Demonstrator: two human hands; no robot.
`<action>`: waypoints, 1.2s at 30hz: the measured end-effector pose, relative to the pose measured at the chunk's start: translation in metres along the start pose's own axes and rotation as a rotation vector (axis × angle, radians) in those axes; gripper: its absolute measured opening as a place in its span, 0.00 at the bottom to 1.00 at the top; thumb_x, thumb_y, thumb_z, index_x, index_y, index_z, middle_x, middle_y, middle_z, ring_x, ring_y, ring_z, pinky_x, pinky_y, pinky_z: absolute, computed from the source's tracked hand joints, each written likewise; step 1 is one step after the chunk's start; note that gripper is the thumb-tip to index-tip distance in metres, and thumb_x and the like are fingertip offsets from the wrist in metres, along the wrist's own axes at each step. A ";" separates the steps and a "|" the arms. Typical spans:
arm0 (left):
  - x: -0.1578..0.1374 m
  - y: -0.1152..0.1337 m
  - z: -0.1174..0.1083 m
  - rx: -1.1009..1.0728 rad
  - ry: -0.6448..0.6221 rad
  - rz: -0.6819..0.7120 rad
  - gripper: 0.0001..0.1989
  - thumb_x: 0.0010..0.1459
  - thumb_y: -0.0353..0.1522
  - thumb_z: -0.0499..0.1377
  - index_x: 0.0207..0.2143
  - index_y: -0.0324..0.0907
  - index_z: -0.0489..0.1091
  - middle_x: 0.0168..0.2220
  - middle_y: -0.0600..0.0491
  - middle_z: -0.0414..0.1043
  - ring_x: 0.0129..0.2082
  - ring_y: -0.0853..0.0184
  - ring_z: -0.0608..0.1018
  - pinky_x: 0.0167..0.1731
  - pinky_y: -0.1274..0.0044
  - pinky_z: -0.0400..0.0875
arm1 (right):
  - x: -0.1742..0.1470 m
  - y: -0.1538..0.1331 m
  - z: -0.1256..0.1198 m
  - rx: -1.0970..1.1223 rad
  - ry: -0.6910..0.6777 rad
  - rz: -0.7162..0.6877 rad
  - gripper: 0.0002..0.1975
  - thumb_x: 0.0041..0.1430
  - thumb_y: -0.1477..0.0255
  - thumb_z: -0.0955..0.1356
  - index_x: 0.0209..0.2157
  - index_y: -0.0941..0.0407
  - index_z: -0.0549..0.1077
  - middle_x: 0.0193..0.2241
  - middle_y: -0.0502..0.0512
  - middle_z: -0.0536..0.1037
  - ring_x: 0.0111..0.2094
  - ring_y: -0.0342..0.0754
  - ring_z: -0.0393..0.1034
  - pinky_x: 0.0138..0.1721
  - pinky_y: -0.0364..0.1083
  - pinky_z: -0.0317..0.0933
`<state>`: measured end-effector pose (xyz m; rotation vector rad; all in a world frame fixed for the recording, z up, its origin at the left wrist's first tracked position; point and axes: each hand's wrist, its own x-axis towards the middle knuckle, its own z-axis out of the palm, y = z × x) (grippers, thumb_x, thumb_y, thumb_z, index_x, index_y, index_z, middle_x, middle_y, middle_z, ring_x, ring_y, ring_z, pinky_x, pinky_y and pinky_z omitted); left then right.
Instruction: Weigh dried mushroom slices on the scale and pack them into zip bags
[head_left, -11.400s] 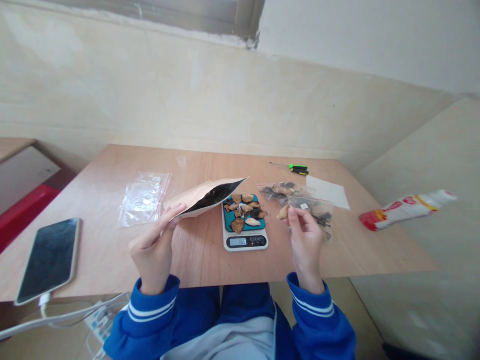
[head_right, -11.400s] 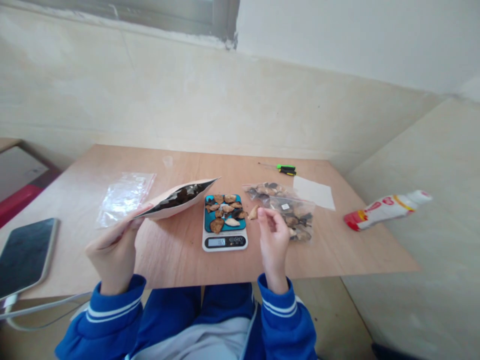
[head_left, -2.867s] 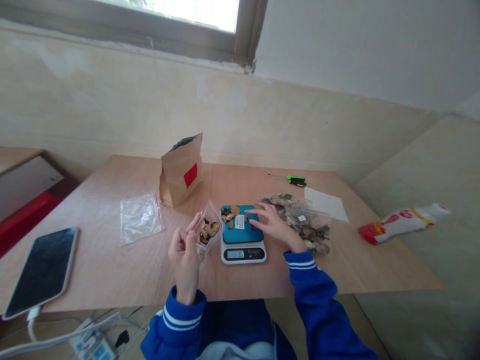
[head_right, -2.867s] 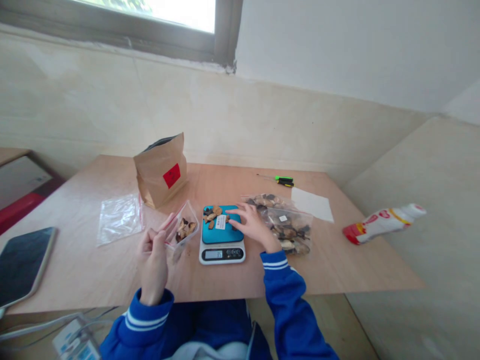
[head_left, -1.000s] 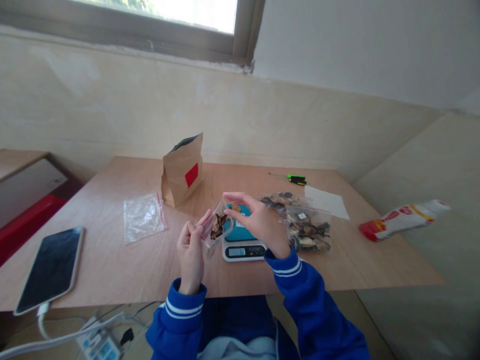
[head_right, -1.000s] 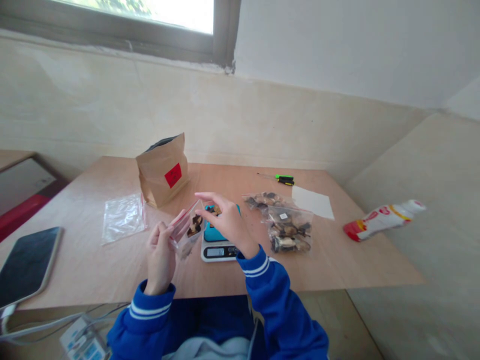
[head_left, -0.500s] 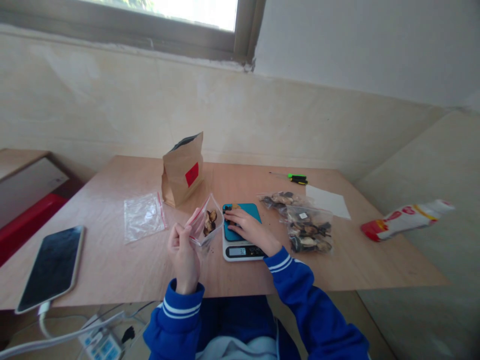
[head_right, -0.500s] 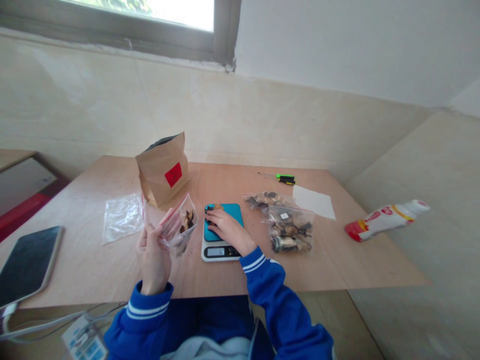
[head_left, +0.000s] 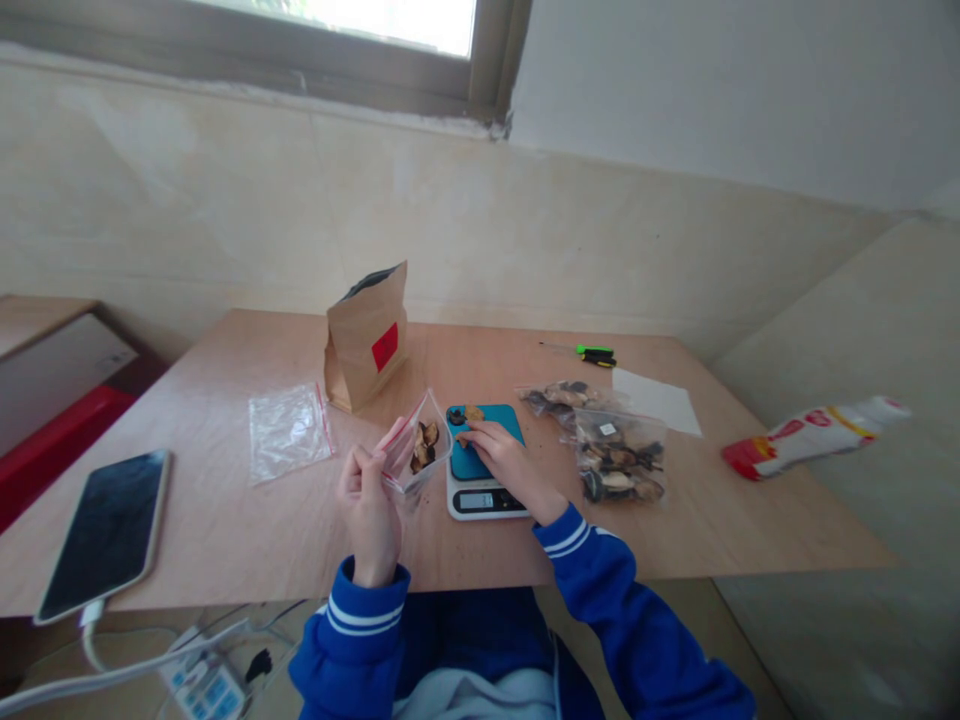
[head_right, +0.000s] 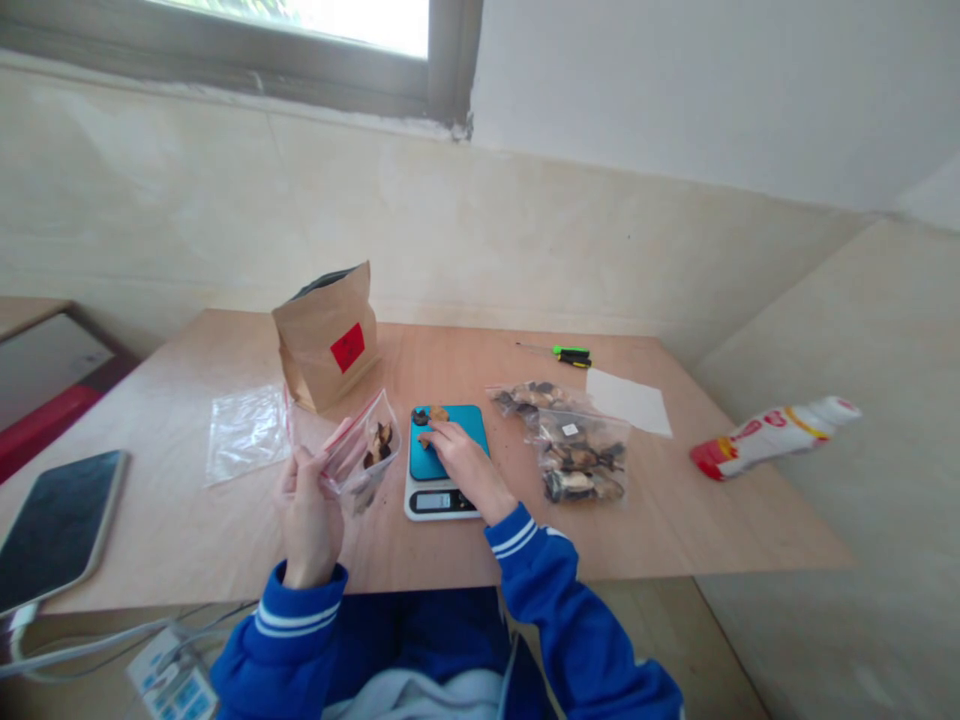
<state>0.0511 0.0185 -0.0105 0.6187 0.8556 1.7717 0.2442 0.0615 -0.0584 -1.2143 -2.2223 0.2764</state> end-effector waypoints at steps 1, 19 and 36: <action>0.000 0.000 0.000 -0.004 0.002 -0.004 0.18 0.55 0.34 0.60 0.22 0.43 0.52 0.44 0.47 0.80 0.49 0.54 0.78 0.54 0.57 0.67 | -0.002 0.002 0.000 0.008 0.019 0.008 0.13 0.65 0.76 0.62 0.46 0.53 0.75 0.48 0.59 0.76 0.54 0.52 0.68 0.57 0.57 0.63; -0.003 -0.003 0.001 -0.046 -0.020 -0.050 0.18 0.54 0.32 0.62 0.21 0.42 0.53 0.42 0.45 0.80 0.48 0.54 0.79 0.51 0.59 0.70 | 0.026 -0.041 -0.043 0.342 0.411 0.281 0.10 0.61 0.73 0.65 0.39 0.53 0.80 0.42 0.52 0.82 0.46 0.50 0.76 0.49 0.49 0.71; 0.002 0.002 -0.008 -0.054 0.026 0.011 0.17 0.54 0.31 0.61 0.21 0.43 0.53 0.42 0.45 0.80 0.47 0.55 0.79 0.49 0.61 0.73 | 0.024 0.000 -0.018 0.071 -0.091 0.195 0.25 0.59 0.64 0.69 0.57 0.53 0.68 0.63 0.65 0.62 0.64 0.58 0.54 0.62 0.59 0.51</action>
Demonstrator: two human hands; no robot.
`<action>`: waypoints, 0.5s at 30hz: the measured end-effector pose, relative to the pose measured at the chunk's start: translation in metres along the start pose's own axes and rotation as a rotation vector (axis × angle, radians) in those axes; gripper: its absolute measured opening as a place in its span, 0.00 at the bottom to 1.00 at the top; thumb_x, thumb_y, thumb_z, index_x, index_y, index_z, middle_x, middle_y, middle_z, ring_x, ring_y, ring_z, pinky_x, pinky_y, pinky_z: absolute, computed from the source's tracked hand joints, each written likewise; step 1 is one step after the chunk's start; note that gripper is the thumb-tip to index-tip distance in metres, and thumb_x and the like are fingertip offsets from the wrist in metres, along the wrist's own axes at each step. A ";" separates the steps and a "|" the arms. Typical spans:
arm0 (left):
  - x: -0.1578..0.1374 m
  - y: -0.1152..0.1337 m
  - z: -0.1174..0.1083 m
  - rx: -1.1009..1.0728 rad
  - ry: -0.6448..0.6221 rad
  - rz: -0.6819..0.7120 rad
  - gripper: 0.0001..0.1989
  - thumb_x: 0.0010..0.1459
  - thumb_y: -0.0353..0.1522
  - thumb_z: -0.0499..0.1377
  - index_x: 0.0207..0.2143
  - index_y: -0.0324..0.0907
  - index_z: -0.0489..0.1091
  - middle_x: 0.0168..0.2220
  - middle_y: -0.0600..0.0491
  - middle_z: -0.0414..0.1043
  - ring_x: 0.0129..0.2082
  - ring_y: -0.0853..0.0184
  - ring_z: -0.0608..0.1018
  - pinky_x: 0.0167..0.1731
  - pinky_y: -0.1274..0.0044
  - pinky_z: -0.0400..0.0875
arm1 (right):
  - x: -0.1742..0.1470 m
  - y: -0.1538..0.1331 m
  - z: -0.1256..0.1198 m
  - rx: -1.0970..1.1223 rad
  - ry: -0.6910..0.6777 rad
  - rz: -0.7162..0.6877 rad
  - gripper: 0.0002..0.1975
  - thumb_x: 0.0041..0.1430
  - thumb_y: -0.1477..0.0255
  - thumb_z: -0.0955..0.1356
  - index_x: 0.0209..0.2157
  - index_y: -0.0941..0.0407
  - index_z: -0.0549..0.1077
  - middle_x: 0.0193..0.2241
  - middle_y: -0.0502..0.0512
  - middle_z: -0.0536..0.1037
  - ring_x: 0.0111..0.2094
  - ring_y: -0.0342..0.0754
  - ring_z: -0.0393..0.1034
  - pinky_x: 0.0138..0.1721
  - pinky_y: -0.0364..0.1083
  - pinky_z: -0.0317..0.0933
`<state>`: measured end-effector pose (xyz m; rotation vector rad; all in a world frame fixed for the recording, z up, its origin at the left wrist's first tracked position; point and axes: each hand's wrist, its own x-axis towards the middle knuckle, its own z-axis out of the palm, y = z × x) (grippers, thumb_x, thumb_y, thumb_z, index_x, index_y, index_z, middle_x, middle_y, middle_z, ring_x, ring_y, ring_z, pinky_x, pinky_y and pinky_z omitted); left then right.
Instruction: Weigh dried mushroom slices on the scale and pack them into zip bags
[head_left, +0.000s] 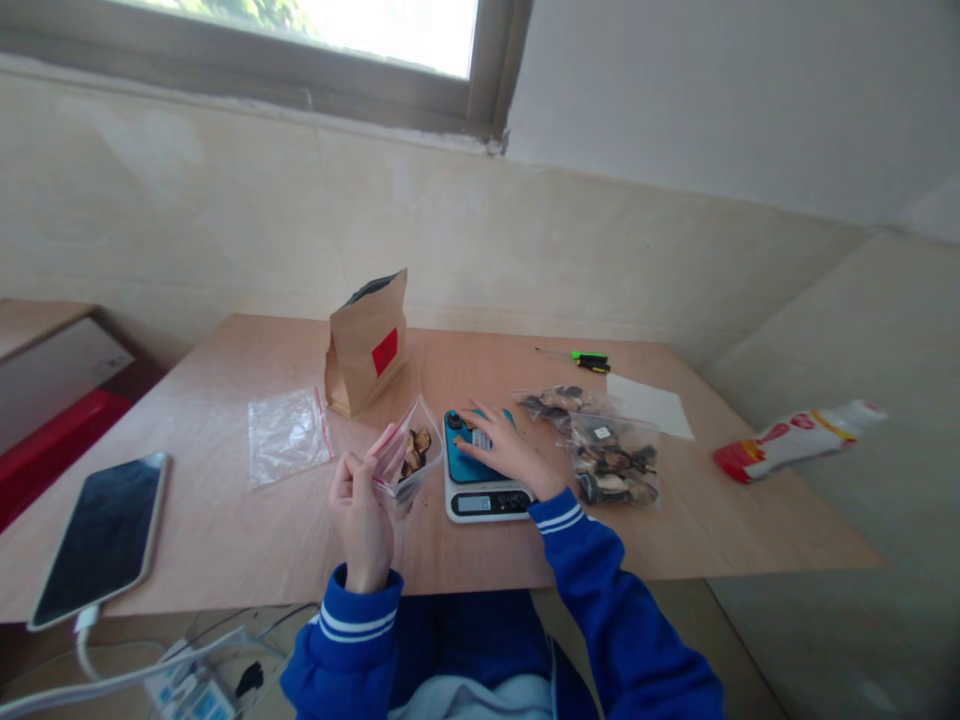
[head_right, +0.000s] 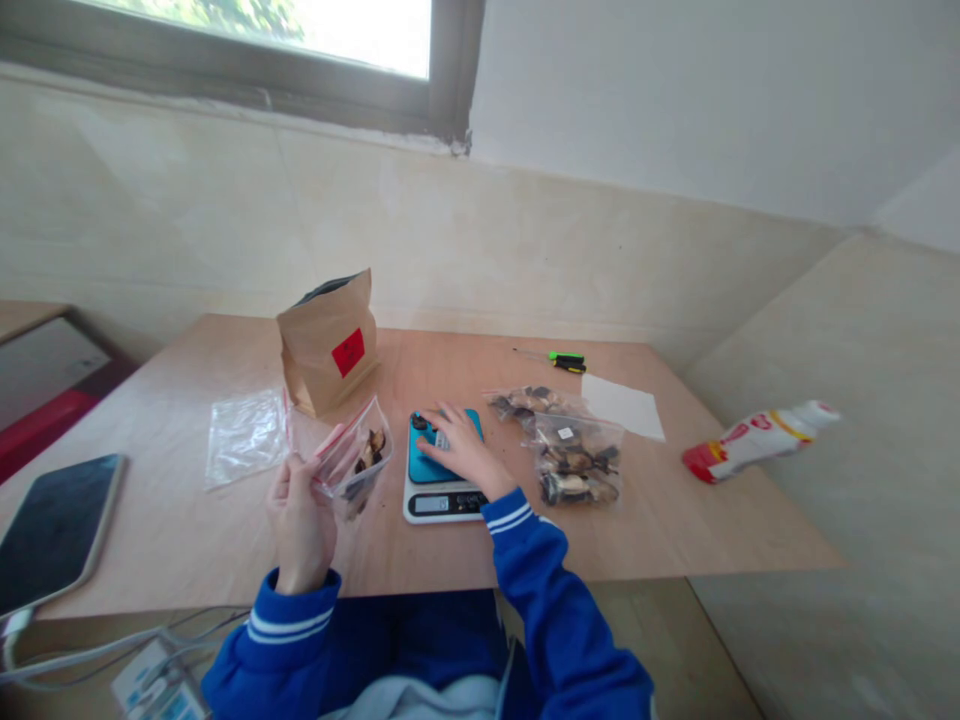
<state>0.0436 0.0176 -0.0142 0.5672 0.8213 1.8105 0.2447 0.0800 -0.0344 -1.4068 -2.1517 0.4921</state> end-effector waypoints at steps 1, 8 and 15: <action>0.000 0.000 -0.001 -0.002 -0.004 0.000 0.17 0.54 0.31 0.61 0.21 0.42 0.53 0.42 0.45 0.80 0.47 0.55 0.79 0.49 0.61 0.73 | 0.002 0.005 0.003 -0.017 -0.054 -0.022 0.25 0.60 0.64 0.68 0.58 0.53 0.68 0.63 0.65 0.60 0.65 0.58 0.53 0.63 0.60 0.49; 0.000 -0.001 -0.002 0.009 -0.017 0.002 0.16 0.56 0.30 0.60 0.22 0.42 0.53 0.43 0.45 0.80 0.47 0.55 0.79 0.49 0.61 0.73 | 0.010 0.018 0.012 -0.060 -0.060 -0.114 0.16 0.62 0.73 0.66 0.51 0.55 0.74 0.53 0.63 0.74 0.55 0.54 0.67 0.57 0.55 0.61; -0.001 0.000 -0.002 0.014 -0.005 -0.019 0.17 0.55 0.33 0.61 0.22 0.43 0.54 0.41 0.44 0.80 0.47 0.54 0.79 0.49 0.60 0.72 | 0.005 0.012 0.013 -0.105 0.027 -0.142 0.11 0.58 0.82 0.66 0.40 0.58 0.77 0.41 0.61 0.78 0.46 0.52 0.72 0.51 0.53 0.65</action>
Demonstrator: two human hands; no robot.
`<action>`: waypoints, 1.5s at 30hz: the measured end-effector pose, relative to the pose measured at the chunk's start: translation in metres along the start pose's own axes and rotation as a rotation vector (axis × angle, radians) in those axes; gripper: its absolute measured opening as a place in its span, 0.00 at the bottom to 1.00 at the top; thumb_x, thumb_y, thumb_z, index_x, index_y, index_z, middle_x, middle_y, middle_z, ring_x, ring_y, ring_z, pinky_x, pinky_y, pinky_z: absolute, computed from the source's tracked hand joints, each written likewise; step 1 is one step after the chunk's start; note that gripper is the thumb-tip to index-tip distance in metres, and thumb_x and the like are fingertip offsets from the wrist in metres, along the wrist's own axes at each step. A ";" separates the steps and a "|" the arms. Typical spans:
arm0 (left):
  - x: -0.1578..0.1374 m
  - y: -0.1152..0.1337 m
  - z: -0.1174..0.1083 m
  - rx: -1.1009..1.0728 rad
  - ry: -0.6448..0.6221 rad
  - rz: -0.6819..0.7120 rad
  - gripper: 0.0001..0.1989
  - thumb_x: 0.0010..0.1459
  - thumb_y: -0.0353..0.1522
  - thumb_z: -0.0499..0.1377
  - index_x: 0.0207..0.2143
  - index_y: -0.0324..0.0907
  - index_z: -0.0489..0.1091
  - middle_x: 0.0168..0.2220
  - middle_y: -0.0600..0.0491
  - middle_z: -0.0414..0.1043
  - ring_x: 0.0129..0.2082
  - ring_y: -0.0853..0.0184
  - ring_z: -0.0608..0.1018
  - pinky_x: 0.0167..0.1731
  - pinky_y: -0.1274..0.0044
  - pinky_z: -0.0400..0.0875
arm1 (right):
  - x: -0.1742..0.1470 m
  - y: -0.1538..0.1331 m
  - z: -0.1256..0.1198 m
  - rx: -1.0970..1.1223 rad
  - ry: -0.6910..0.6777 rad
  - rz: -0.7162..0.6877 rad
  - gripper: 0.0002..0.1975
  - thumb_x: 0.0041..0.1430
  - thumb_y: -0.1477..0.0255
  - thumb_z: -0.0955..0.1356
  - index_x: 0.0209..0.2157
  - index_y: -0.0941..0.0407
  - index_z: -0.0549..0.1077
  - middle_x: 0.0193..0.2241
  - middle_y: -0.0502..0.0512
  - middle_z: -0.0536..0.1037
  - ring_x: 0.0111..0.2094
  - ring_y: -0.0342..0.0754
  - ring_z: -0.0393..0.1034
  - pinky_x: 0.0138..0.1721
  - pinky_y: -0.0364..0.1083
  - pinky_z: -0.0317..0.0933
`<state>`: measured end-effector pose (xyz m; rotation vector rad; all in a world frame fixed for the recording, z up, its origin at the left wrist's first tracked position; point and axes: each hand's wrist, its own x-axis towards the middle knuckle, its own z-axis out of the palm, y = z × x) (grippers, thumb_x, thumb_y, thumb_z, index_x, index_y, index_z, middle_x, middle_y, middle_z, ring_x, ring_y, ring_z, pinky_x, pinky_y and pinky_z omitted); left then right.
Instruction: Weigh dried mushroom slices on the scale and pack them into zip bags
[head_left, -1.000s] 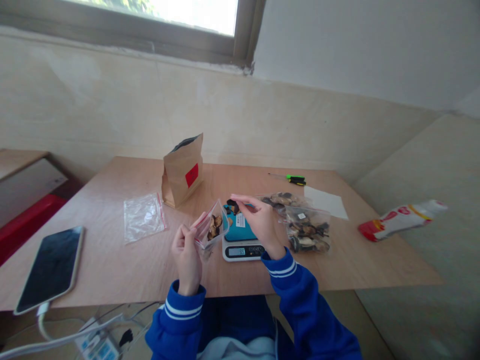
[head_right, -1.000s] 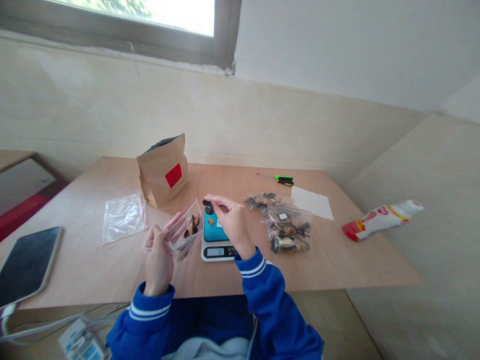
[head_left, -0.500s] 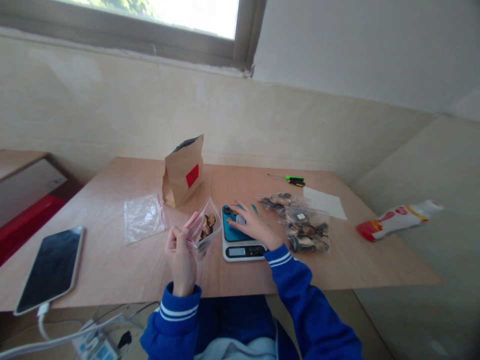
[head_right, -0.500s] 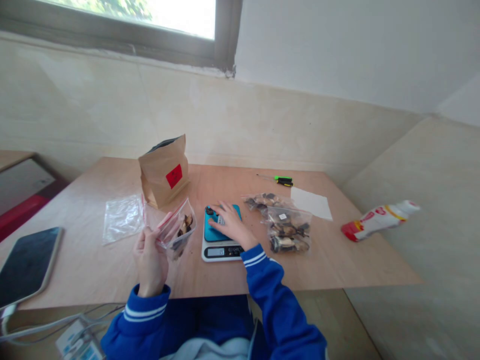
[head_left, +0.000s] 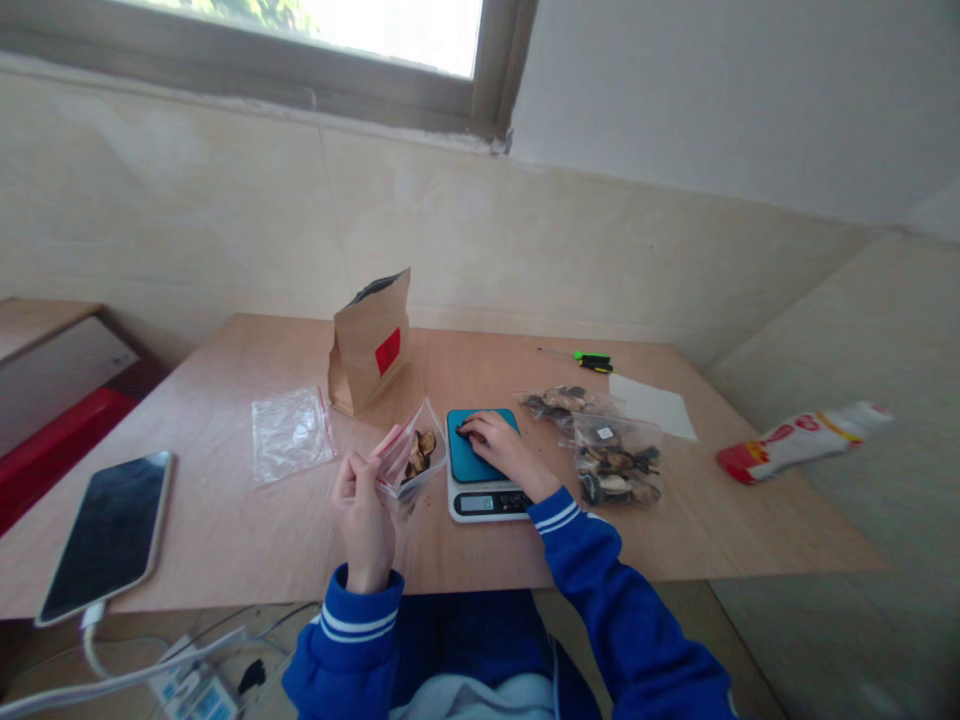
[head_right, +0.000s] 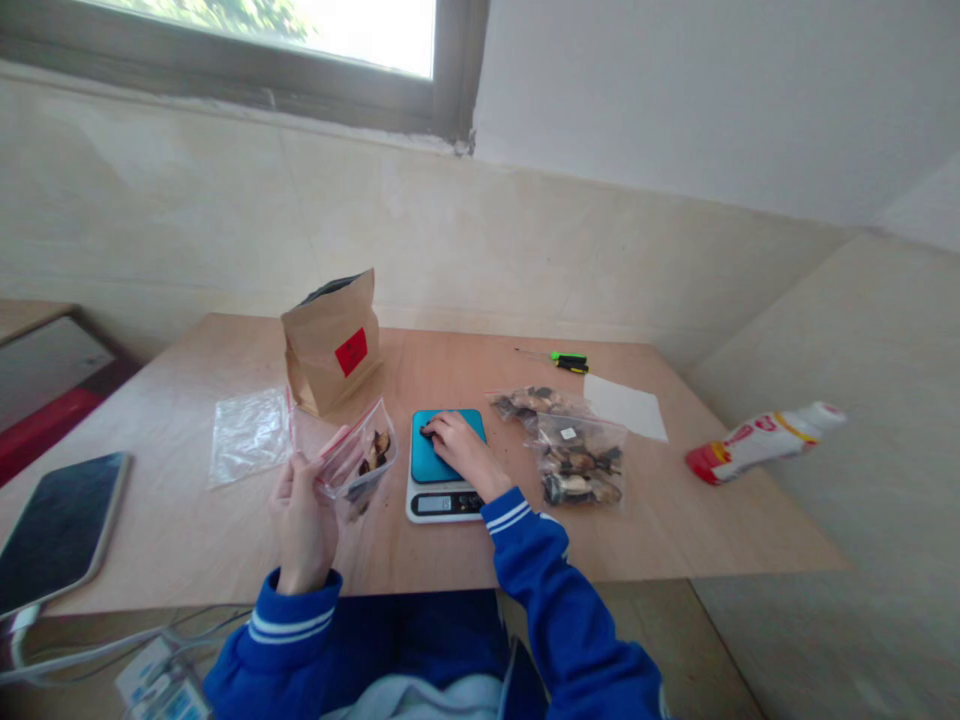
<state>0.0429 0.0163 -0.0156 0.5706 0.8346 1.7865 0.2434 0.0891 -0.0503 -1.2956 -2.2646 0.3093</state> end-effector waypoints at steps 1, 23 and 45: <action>0.000 0.000 0.000 -0.003 0.003 -0.003 0.17 0.55 0.32 0.61 0.22 0.43 0.54 0.41 0.44 0.80 0.47 0.54 0.79 0.49 0.60 0.72 | 0.000 -0.001 0.000 0.002 0.010 0.007 0.11 0.57 0.83 0.66 0.39 0.59 0.77 0.41 0.61 0.78 0.45 0.52 0.72 0.50 0.52 0.66; -0.005 0.002 0.006 0.010 -0.040 -0.070 0.18 0.53 0.34 0.63 0.22 0.42 0.54 0.44 0.45 0.79 0.47 0.54 0.79 0.50 0.60 0.72 | 0.016 -0.099 -0.066 0.426 -0.002 -0.130 0.14 0.62 0.70 0.66 0.48 0.49 0.75 0.53 0.53 0.74 0.56 0.48 0.67 0.58 0.51 0.61; -0.006 0.018 0.007 0.220 -0.354 -0.178 0.19 0.51 0.45 0.64 0.38 0.40 0.71 0.40 0.45 0.79 0.41 0.58 0.81 0.41 0.69 0.76 | -0.036 -0.106 -0.025 0.636 0.940 0.563 0.19 0.54 0.55 0.69 0.24 0.57 0.75 0.20 0.52 0.77 0.24 0.46 0.72 0.27 0.44 0.68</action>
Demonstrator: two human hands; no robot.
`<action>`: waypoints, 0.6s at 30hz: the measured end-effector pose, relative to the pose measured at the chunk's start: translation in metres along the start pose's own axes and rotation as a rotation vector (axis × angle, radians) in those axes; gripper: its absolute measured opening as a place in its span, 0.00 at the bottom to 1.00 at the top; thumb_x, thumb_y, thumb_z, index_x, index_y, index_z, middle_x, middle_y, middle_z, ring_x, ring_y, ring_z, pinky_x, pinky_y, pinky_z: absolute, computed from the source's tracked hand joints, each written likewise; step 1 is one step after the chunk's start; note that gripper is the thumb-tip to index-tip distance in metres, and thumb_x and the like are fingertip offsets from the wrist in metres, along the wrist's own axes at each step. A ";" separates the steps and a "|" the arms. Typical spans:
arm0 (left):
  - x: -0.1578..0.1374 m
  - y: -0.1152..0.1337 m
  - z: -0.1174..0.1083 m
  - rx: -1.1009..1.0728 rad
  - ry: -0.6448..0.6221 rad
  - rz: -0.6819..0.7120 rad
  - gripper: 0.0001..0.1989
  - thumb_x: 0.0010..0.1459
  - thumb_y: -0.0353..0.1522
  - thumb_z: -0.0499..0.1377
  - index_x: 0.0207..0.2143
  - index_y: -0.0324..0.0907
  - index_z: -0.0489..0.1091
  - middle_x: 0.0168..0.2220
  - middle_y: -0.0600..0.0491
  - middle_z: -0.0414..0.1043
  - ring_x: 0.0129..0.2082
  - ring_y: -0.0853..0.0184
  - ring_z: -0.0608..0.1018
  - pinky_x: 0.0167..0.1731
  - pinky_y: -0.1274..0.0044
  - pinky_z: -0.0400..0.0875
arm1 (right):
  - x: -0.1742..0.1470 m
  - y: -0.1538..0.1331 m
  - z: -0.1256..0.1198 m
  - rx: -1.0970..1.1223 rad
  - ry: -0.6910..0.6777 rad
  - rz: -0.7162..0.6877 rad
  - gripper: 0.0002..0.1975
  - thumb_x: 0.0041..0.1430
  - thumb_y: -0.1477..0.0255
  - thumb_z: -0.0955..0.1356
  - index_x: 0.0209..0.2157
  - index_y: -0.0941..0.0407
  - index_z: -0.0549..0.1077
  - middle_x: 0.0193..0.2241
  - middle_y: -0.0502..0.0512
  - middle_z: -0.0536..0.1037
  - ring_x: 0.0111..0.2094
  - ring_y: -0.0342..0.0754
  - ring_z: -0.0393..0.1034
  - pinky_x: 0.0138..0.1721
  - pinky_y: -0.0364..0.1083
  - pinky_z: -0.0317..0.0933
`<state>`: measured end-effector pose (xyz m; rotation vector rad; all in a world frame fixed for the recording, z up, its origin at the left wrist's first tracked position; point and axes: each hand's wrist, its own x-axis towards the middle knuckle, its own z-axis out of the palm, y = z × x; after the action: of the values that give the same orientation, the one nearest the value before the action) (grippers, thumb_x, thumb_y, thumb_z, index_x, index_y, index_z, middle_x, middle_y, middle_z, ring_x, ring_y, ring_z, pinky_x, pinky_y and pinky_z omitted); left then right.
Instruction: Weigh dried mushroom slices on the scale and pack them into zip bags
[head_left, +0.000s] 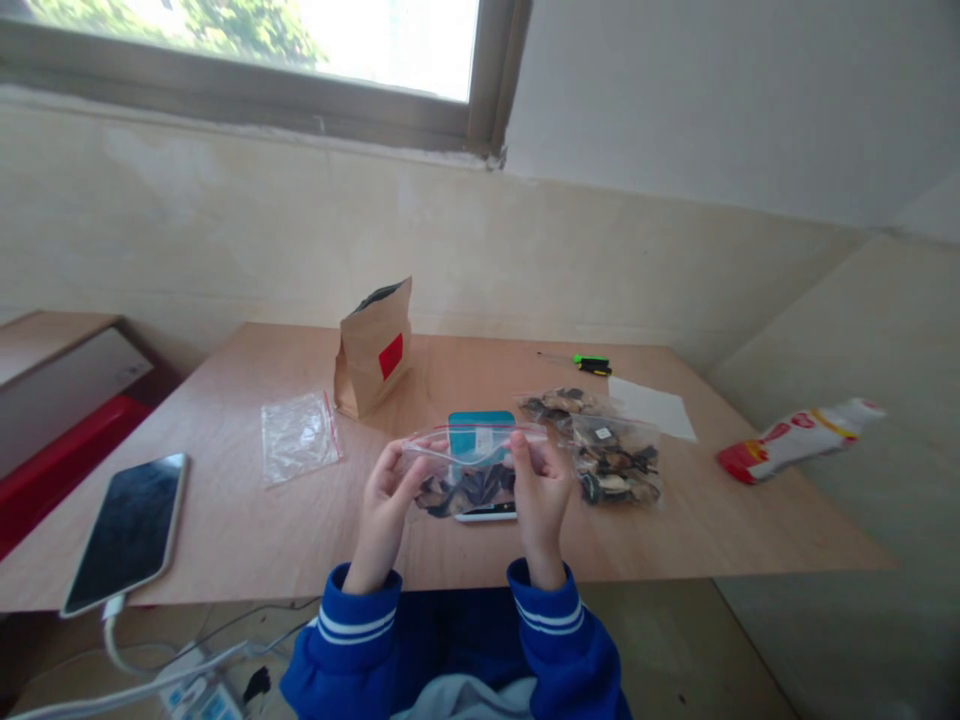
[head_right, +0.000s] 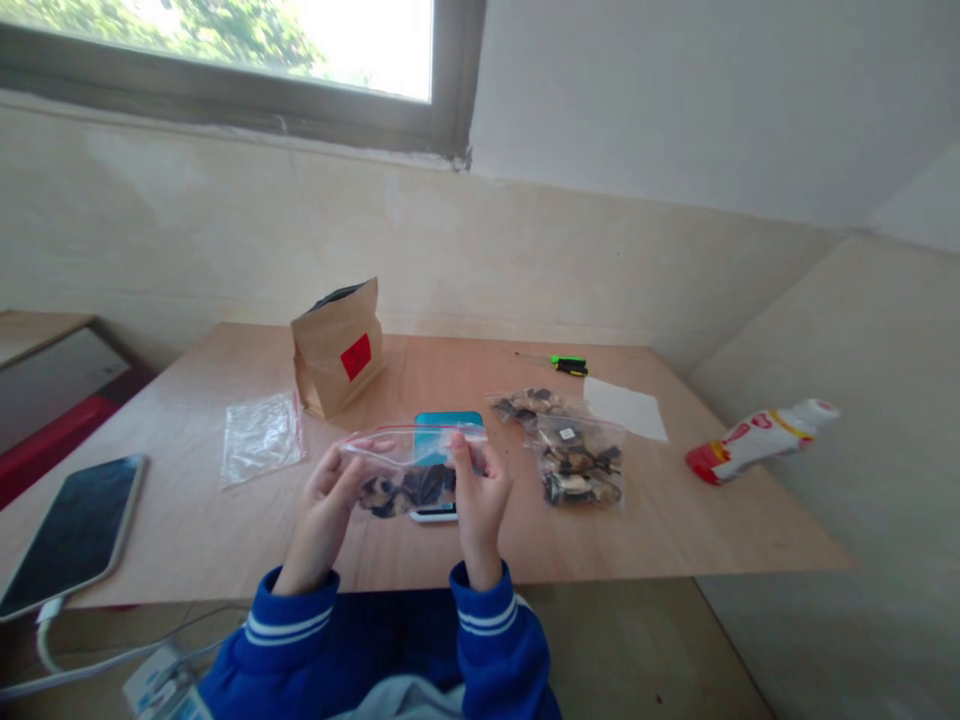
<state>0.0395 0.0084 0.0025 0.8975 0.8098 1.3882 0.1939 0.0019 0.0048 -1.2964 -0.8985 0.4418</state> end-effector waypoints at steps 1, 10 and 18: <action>-0.002 -0.001 0.001 0.042 0.042 0.027 0.16 0.51 0.43 0.65 0.36 0.40 0.71 0.37 0.47 0.80 0.38 0.60 0.82 0.38 0.72 0.76 | -0.003 0.002 -0.001 -0.005 -0.002 0.015 0.19 0.54 0.55 0.69 0.25 0.58 0.76 0.21 0.53 0.78 0.24 0.46 0.73 0.27 0.44 0.68; 0.001 -0.001 0.014 0.059 0.135 0.069 0.13 0.54 0.40 0.64 0.32 0.41 0.68 0.30 0.52 0.79 0.27 0.64 0.82 0.26 0.77 0.76 | -0.001 0.009 -0.005 -0.011 0.005 -0.019 0.20 0.57 0.56 0.67 0.31 0.60 0.78 0.30 0.58 0.82 0.31 0.50 0.76 0.33 0.46 0.71; 0.013 -0.002 0.020 0.123 0.094 0.175 0.12 0.54 0.42 0.63 0.31 0.43 0.69 0.28 0.53 0.79 0.27 0.64 0.82 0.28 0.76 0.77 | 0.013 0.001 -0.006 0.027 -0.020 0.023 0.22 0.54 0.53 0.68 0.33 0.60 0.76 0.20 0.50 0.75 0.20 0.42 0.66 0.20 0.41 0.63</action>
<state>0.0584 0.0205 0.0099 1.0242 0.9133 1.5548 0.2067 0.0076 0.0077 -1.2805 -0.8928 0.4841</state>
